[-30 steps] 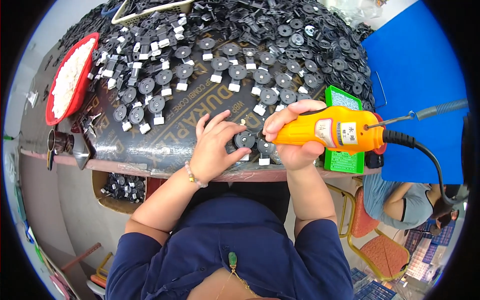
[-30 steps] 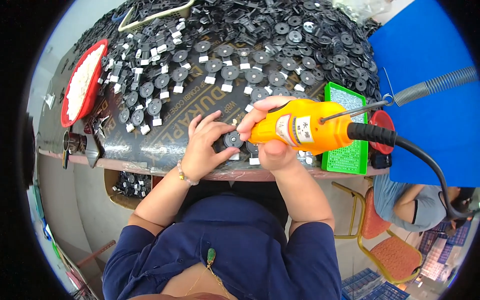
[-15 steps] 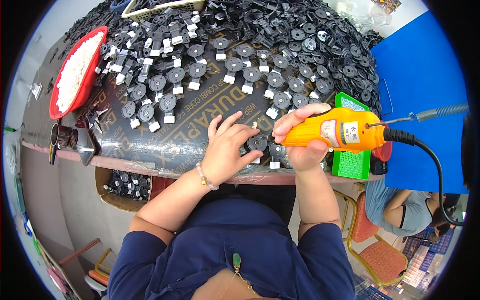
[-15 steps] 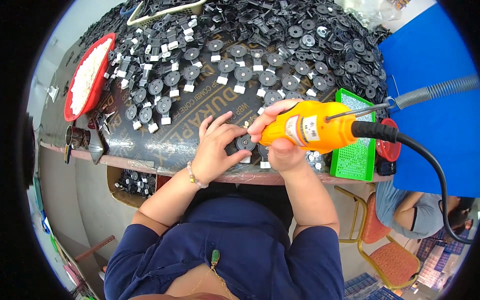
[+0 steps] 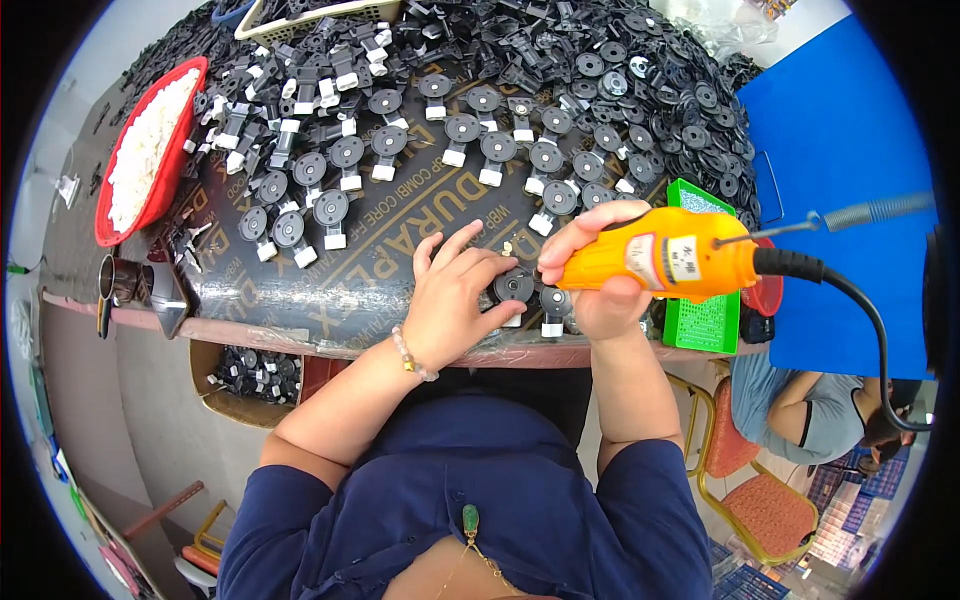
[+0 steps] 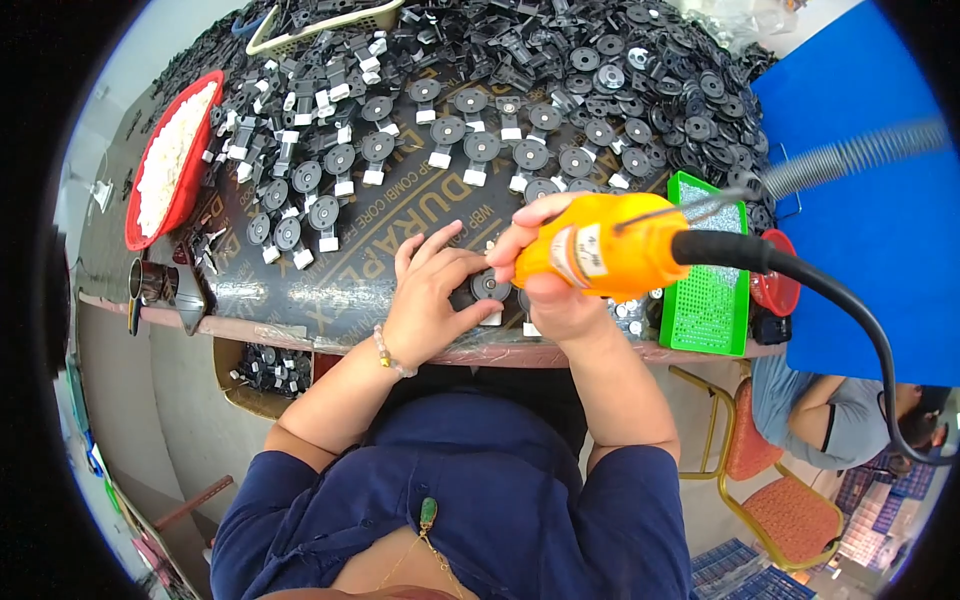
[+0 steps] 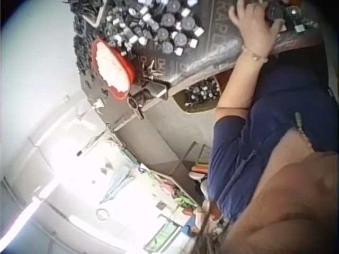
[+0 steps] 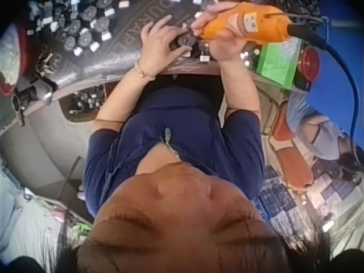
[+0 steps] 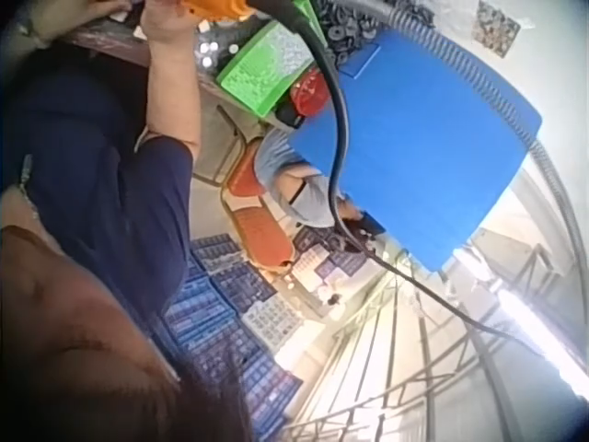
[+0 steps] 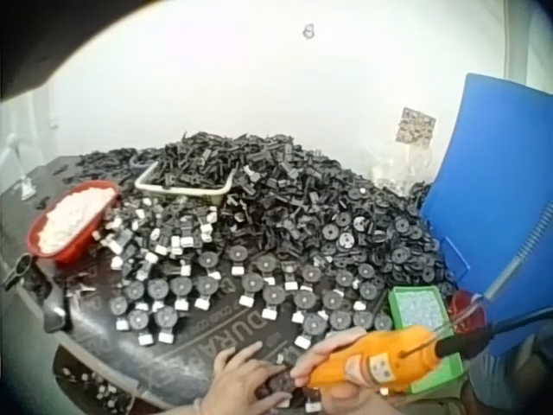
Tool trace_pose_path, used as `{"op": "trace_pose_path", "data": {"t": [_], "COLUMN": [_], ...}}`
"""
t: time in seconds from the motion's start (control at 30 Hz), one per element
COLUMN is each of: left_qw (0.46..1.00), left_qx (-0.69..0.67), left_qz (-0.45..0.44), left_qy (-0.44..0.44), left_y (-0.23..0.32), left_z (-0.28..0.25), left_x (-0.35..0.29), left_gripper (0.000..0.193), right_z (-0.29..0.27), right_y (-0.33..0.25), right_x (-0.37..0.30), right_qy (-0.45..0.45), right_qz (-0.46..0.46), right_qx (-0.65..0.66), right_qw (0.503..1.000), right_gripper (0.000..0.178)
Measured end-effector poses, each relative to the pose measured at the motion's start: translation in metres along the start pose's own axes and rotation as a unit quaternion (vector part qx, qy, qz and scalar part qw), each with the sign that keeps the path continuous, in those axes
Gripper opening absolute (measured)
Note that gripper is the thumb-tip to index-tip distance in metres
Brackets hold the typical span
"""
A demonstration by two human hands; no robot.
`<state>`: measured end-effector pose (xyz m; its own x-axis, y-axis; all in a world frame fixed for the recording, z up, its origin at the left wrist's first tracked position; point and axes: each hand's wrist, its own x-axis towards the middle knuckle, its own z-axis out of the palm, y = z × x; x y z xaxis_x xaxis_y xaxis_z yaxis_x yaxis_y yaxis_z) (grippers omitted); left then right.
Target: Fastening screws into small circular electronic components using an electric screwdriver at a factory workbench.
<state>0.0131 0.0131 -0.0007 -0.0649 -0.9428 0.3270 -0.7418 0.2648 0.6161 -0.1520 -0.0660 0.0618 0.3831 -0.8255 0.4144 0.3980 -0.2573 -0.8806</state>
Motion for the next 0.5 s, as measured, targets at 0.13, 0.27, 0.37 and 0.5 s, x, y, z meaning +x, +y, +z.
{"op": "trace_pose_path", "data": {"t": [0.13,0.27,0.37,0.5], "left_qw": [1.000,1.000,1.000,0.997], "left_qx": [0.005,0.003,0.004,-0.043], "left_qz": [0.004,0.008,0.010,0.029], "left_qy": [0.007,0.008,0.011,0.055], "left_y": [0.001,0.000,0.000,0.003], "left_z": [0.001,0.001,0.001,-0.004], "left_x": [0.000,0.000,0.000,-0.001], "left_gripper": [0.047,0.047,0.050,0.042], "right_z": [-0.005,-0.007,-0.005,-0.001], "right_y": [0.002,-0.012,-0.016,-0.016], "right_x": [-0.008,-0.007,-0.007,-0.012], "right_qy": [0.002,-0.013,0.011,-0.035], "right_qz": [-0.044,-0.073,-0.073,-0.074], "right_qx": [-0.026,-0.020,0.057,-0.007], "right_qw": [0.999,0.997,0.996,0.997], "right_gripper": [0.079,0.081,0.085,0.081]}}
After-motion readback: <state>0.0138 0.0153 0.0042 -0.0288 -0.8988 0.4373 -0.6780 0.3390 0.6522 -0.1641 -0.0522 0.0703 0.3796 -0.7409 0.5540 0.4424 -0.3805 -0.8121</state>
